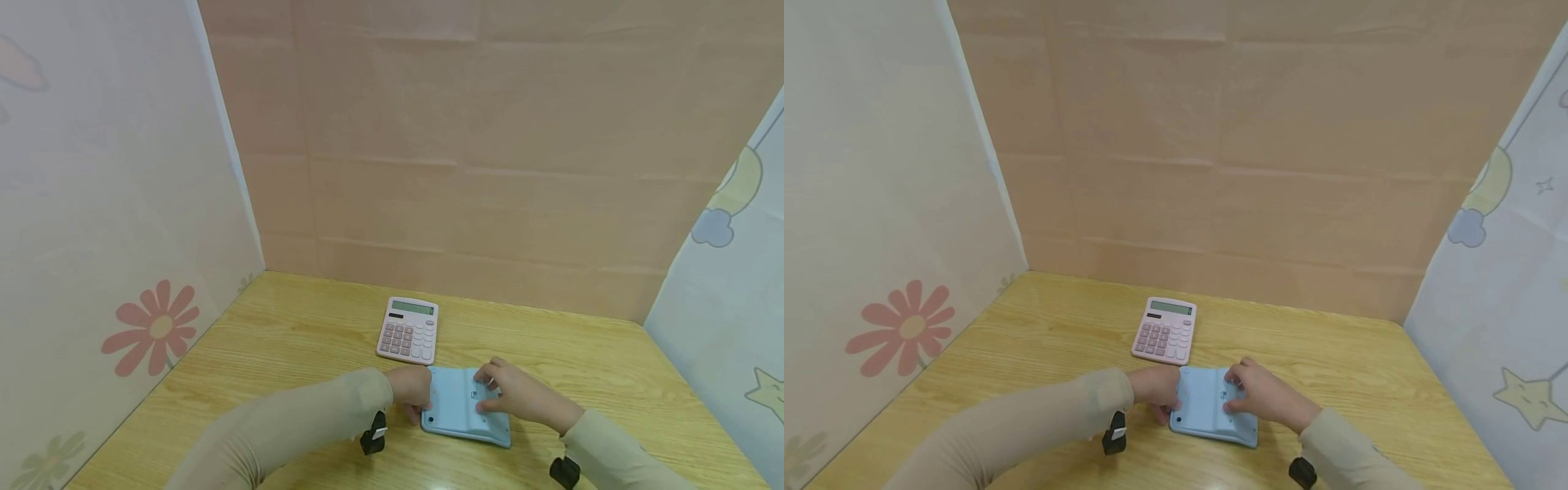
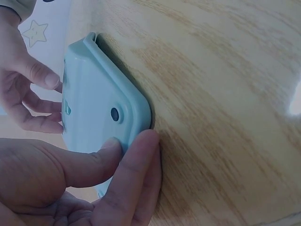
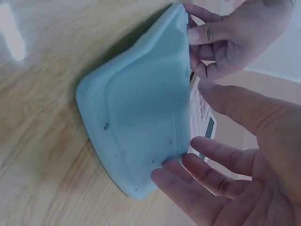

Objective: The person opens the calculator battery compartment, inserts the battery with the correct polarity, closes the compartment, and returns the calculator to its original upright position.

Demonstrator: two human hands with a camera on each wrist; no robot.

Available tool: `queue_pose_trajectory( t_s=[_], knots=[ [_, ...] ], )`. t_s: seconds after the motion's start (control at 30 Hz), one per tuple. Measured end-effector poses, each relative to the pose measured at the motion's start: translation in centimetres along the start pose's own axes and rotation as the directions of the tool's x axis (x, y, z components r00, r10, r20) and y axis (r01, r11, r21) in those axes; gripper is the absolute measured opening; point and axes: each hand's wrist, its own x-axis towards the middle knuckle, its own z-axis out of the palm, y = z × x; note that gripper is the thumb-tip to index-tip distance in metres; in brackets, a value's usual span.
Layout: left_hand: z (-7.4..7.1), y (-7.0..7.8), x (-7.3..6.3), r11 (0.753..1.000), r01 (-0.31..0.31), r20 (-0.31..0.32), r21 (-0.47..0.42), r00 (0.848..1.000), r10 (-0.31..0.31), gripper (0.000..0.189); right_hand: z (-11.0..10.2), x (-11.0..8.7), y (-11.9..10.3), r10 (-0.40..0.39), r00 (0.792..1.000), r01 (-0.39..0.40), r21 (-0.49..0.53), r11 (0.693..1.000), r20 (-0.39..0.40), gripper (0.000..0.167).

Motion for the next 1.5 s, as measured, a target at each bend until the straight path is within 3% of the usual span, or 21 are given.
queue_pose_trajectory(
  t_s=[0.23,0.53,0.73,0.97,1.13,1.23,1.37,1.5],
  knots=[
    [0.1,-0.1,0.3,0.998,-0.027,-0.008,0.049,1.0,0.027,0.023,-0.8,1.0,1.2,-0.04,0.999,0.038,0.115,0.993,0.015,0.03],
    [0.2,-0.2,0.5,0.998,-0.024,0.0,0.053,1.0,0.024,0.022,-1.5,2.6,1.7,-0.031,0.995,0.018,0.135,0.991,0.09,0.026],
    [0.0,0.0,0.1,1.0,0.0,0.003,-0.005,1.0,0.0,0.023,-1.7,3.1,1.1,0.057,0.987,-0.077,0.129,0.989,0.148,0.028],
    [-0.2,0.2,-0.4,0.997,0.022,0.005,-0.068,1.0,-0.022,0.022,-1.9,3.5,-0.8,0.2,0.96,-0.215,0.056,0.975,0.196,0.03],
    [-0.3,0.1,-0.4,0.997,0.021,0.005,-0.08,1.0,-0.021,0.022,-1.9,3.8,-1.4,0.236,0.952,-0.238,-0.013,0.971,0.195,0.033],
    [-0.3,0.1,-0.4,0.997,0.023,0.006,-0.076,1.0,-0.023,0.022,-1.9,3.7,-0.9,0.215,0.957,-0.22,0.005,0.975,0.193,0.032],
    [-0.3,0.1,-0.4,0.998,0.017,0.007,-0.063,1.0,-0.016,0.022,-1.8,3.5,1.2,0.105,0.977,-0.131,0.134,0.982,0.188,0.028],
    [-0.2,0.0,-0.3,0.999,0.003,0.006,-0.032,1.0,-0.003,0.022,-1.8,2.8,3.4,0.029,0.983,-0.081,0.283,0.956,0.183,0.026]
  ],
)
